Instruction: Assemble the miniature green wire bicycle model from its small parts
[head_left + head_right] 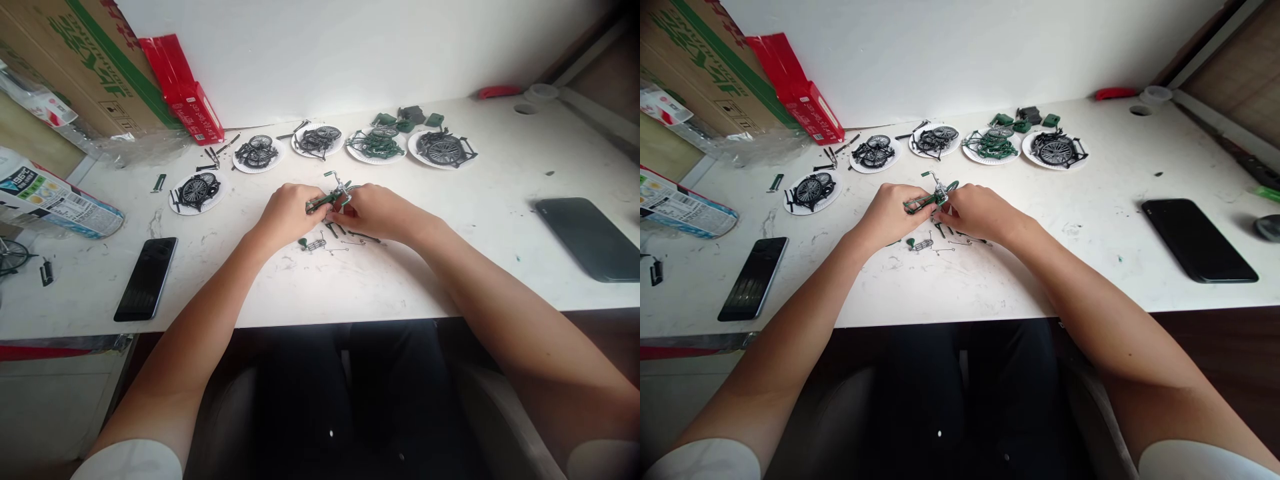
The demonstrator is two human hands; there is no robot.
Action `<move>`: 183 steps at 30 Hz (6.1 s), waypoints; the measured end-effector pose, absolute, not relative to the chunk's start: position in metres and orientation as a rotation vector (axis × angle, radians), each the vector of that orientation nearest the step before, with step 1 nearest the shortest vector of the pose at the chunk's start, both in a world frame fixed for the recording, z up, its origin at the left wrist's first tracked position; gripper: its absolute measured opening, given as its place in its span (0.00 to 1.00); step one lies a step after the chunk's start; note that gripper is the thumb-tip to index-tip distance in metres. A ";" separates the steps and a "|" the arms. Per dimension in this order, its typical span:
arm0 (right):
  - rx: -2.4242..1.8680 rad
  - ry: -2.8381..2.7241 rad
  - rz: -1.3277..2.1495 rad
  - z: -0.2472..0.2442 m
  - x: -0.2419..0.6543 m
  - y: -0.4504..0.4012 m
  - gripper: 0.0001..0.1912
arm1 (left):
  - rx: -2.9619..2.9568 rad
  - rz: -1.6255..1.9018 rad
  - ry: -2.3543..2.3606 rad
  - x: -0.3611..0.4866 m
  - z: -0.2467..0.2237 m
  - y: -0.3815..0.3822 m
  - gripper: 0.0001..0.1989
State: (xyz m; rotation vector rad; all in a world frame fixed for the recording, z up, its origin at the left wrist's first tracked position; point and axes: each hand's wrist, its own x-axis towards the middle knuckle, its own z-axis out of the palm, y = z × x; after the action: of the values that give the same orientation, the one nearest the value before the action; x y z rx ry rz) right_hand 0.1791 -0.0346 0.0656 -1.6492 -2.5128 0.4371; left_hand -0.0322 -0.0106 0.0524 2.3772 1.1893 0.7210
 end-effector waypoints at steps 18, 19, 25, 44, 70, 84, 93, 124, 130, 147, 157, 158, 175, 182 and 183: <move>-1.654 -2.520 0.438 0.068 0.178 -0.036 0.23 | 2.408 0.714 1.171 -0.034 0.051 -0.009 0.12; -1.659 -2.521 0.439 0.068 0.178 -0.036 0.23 | 2.410 0.714 1.171 -0.034 0.051 -0.009 0.12; -1.678 -2.513 0.451 0.069 0.178 -0.037 0.22 | 2.406 0.719 1.164 -0.034 0.051 -0.009 0.11; -1.675 -2.514 0.443 0.068 0.178 -0.037 0.24 | 2.403 0.716 1.163 -0.033 0.051 -0.009 0.12; -1.686 -2.512 0.459 0.071 0.177 -0.038 0.21 | 2.424 0.699 1.168 -0.034 0.052 -0.010 0.12; -1.455 -2.429 0.311 0.051 0.184 -0.027 0.16 | 2.387 0.804 1.149 -0.034 0.052 -0.009 0.12; -1.310 -2.314 0.318 0.047 0.185 -0.023 0.13 | 2.353 0.987 1.096 -0.034 0.049 -0.007 0.09; -1.179 -2.022 0.458 0.046 0.176 -0.025 0.33 | 1.478 1.201 0.884 -0.024 0.028 0.009 0.20; -1.217 -1.991 0.499 0.049 0.173 -0.028 0.34 | 1.456 1.220 0.920 -0.023 0.025 0.010 0.22; -1.253 -1.965 0.486 0.045 0.174 -0.026 0.29 | 1.449 1.179 0.923 -0.023 0.028 0.006 0.21; -1.284 -1.891 0.461 0.045 0.173 -0.026 0.23 | 1.480 1.186 0.924 -0.025 0.025 0.009 0.18; -1.278 -1.885 0.466 0.045 0.173 -0.026 0.22 | 1.476 1.185 0.927 -0.025 0.025 0.009 0.17; -1.278 -1.839 0.432 0.041 0.173 -0.022 0.23 | 1.383 1.167 0.934 -0.023 0.031 0.006 0.20; -1.326 -1.849 0.418 0.043 0.175 -0.021 0.30 | 1.438 1.133 0.888 -0.025 0.031 0.007 0.21; -1.337 -1.851 0.420 0.043 0.175 -0.021 0.31 | 1.446 1.126 0.879 -0.025 0.030 0.008 0.22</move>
State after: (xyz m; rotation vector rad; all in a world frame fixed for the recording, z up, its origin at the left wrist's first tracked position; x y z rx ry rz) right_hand 0.1753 -0.0212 0.0432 -1.3370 -1.8513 0.4198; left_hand -0.0250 0.0078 0.0302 1.4455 0.8792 1.1256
